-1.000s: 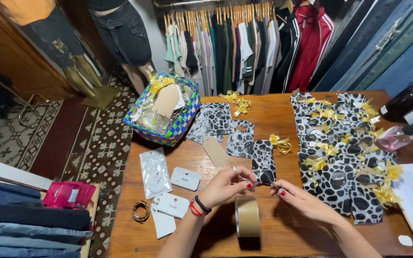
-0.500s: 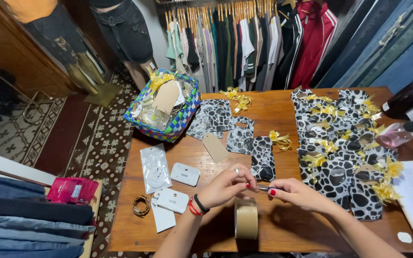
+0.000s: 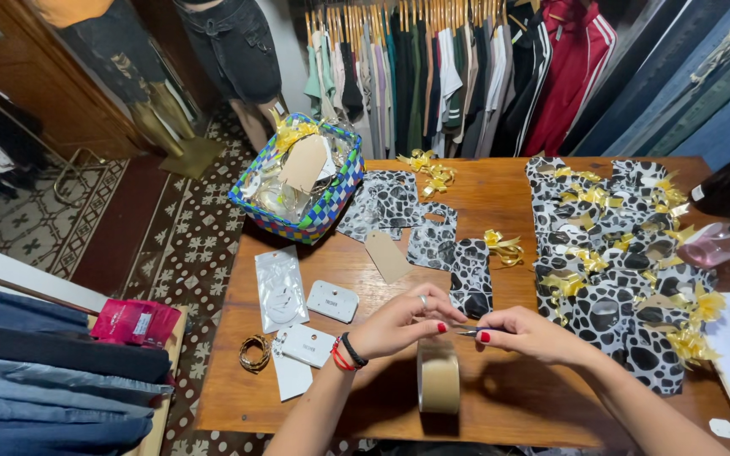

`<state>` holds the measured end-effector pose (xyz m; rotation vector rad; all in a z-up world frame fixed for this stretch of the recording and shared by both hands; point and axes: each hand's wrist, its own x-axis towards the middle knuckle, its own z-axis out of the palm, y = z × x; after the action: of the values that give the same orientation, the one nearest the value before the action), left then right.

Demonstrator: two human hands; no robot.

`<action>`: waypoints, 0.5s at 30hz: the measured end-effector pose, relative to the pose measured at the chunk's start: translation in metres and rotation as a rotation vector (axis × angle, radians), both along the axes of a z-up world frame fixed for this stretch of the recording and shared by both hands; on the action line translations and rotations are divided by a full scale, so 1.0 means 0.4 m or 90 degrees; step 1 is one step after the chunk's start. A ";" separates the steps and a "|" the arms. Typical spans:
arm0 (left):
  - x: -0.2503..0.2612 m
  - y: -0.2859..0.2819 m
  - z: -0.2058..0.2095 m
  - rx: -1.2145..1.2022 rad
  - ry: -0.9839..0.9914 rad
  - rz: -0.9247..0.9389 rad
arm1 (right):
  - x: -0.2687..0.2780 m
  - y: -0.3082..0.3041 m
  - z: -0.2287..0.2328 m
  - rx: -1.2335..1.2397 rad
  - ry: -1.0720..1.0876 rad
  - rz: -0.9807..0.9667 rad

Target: The person packs small items by placing them inside patterned bags, tying the bags with ribbon, and then sealing the package with tape and a label.

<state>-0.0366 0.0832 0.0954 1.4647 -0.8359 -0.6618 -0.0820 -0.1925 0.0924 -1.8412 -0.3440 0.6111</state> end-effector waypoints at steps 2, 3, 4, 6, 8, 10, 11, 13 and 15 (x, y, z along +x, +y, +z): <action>0.004 0.002 0.004 0.008 -0.094 0.003 | 0.002 0.002 -0.005 -0.006 0.004 0.012; 0.004 0.003 0.009 0.007 -0.094 0.003 | 0.001 0.001 0.000 -0.006 0.004 0.012; 0.003 0.005 0.014 -0.003 -0.117 0.009 | 0.001 0.000 0.004 -0.001 0.006 0.002; 0.002 0.006 0.016 -0.013 -0.140 0.017 | 0.002 -0.006 0.006 0.004 0.008 -0.006; 0.003 0.004 0.011 -0.038 -0.132 0.020 | 0.006 -0.020 0.002 -0.006 0.010 -0.010; 0.007 0.001 0.005 -0.032 -0.134 0.021 | 0.004 -0.021 0.009 -0.005 0.013 -0.003; 0.008 0.001 0.002 -0.025 -0.135 0.022 | 0.003 -0.020 0.012 -0.002 0.017 0.004; 0.008 0.001 0.010 -0.027 -0.140 0.020 | 0.006 -0.005 0.017 -0.005 0.011 0.013; 0.009 0.000 0.011 -0.027 -0.145 0.016 | 0.012 0.008 0.016 -0.006 0.005 0.021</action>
<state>-0.0328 0.0830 0.0997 1.5279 -0.9984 -0.4603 -0.0772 -0.1894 0.0986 -1.8450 -0.3681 0.6429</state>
